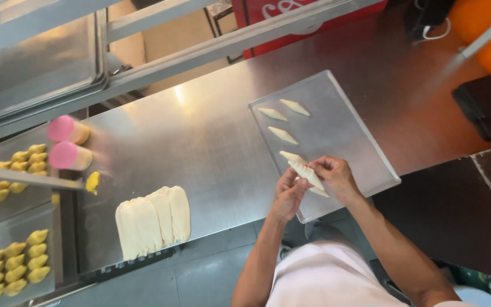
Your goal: Shaping pre-cut dough strips into pointed rolls and arranging them on a baking tray in a bakery.
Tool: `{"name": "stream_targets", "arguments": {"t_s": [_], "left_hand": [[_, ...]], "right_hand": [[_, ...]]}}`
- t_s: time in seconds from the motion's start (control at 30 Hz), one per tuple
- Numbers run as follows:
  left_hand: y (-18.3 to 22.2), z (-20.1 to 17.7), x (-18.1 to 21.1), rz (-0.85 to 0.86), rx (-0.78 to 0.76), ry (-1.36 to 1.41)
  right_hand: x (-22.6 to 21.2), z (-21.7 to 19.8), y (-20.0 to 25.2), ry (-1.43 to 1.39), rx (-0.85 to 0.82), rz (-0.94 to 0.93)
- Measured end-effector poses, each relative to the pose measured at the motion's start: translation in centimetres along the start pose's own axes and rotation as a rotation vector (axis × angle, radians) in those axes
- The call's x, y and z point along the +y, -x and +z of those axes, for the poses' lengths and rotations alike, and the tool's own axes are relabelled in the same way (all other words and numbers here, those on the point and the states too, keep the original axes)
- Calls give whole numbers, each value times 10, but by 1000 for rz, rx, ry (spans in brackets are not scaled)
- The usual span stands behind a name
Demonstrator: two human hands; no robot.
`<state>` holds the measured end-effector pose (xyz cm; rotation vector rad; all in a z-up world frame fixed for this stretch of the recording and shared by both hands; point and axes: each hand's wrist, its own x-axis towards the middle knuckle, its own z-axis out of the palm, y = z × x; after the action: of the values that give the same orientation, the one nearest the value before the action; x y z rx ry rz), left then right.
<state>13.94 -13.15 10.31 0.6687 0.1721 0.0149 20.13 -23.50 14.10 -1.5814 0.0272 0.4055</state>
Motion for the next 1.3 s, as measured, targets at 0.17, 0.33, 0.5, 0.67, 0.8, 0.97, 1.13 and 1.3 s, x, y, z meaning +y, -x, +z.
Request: {"name": "stream_targets", "arguments": {"t_s": [0.17,0.33,0.5,0.67,0.8,0.97,1.13,1.3], "left_hand": [[-1,18,8,-52,-61,-14],[-28,24,5,-126,-24,-28],[-75,20,-21,-155,94,-51],[-143,19,-35,-111,281,-145],[-205,24,-42,-43,427,-268],[-268,-8,-31,42,313,-710],[-286,-53,9,372,253,-1471],[-282,-65,10,275,-117,-2000]], "right_hand": [[8,-8,7,-177,33,221],[18,-25,-19,-166,91,261],[53,-57,-76,152,228,-2],[-2,-73,-115,492,43,-257],[-8,-74,-174,717,-36,-367],[18,-75,-264,786,24,-618],[66,-79,-311,848,-85,-641],[59,-83,-302,813,-146,-610]]}}
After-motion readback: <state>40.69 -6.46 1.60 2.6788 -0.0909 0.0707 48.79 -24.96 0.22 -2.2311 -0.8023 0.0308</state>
